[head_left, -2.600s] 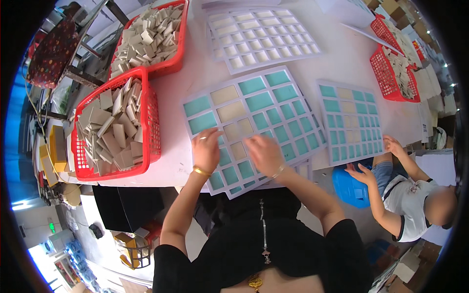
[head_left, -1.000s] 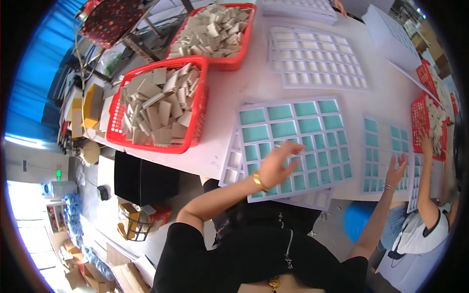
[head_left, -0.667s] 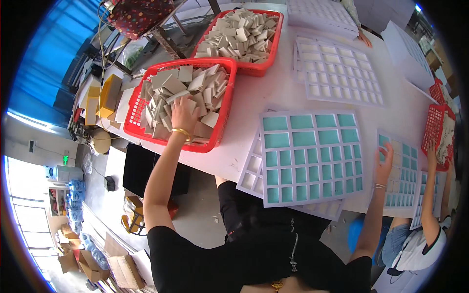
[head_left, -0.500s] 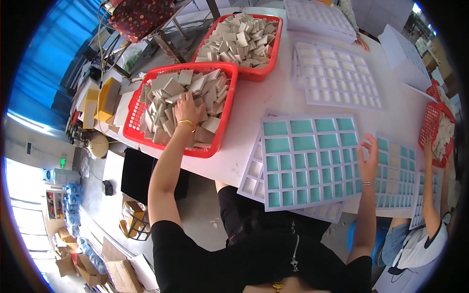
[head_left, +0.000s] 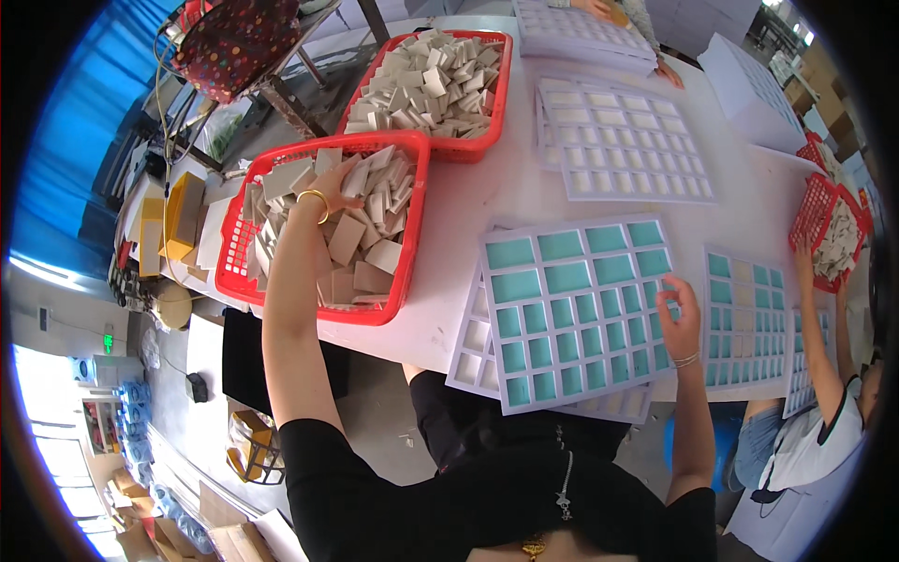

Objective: The person picks small square tiles from a red basket and places them into the compartments of a white grid tray. The person handles the tiles one by one, filling the grid slots systematically.

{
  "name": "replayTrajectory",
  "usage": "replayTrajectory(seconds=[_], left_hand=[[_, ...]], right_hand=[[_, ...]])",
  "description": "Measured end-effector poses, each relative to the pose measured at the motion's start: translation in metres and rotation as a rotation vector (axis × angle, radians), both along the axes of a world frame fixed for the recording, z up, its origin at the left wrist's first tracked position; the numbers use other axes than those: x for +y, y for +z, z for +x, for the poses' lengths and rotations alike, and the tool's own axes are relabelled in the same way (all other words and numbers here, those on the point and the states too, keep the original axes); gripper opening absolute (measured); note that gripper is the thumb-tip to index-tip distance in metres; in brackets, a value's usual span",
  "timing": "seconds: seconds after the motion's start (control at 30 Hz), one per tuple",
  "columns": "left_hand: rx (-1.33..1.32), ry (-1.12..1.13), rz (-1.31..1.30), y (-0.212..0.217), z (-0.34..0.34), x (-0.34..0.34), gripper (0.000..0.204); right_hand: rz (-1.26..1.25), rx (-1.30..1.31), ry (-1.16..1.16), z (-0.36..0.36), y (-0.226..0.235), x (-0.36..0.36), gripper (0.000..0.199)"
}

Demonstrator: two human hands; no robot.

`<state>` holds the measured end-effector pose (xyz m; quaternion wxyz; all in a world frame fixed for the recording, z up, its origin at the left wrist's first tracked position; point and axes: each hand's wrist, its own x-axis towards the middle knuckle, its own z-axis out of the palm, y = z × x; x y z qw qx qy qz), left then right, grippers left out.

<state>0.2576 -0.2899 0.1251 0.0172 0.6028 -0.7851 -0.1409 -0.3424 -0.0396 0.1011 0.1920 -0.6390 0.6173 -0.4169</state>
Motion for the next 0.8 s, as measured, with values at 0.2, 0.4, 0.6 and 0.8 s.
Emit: replayTrajectory(seconds=[0.2, 0.4, 0.6, 0.8], left_hand=[[0.114, 0.204, 0.020, -0.019, -0.006, -0.025, 0.093], [0.412, 0.252, 0.072, -0.004, -0.009, 0.002, 0.083], [0.409, -0.013, -0.346, 0.045, -0.094, 0.067, 0.065], [0.314, -0.763, -0.482, 0.044, -0.226, 0.155, 0.059]], right_hand=[[-0.018, -0.003, 0.091, 0.028, 0.005, -0.007, 0.030], [-0.008, -0.016, 0.166, 0.032, 0.009, -0.003, 0.030], [0.121, -0.182, 0.261, 0.069, -0.003, -0.010, 0.031], [0.452, -1.115, 0.436, 0.155, 0.021, -0.034, 0.036]])
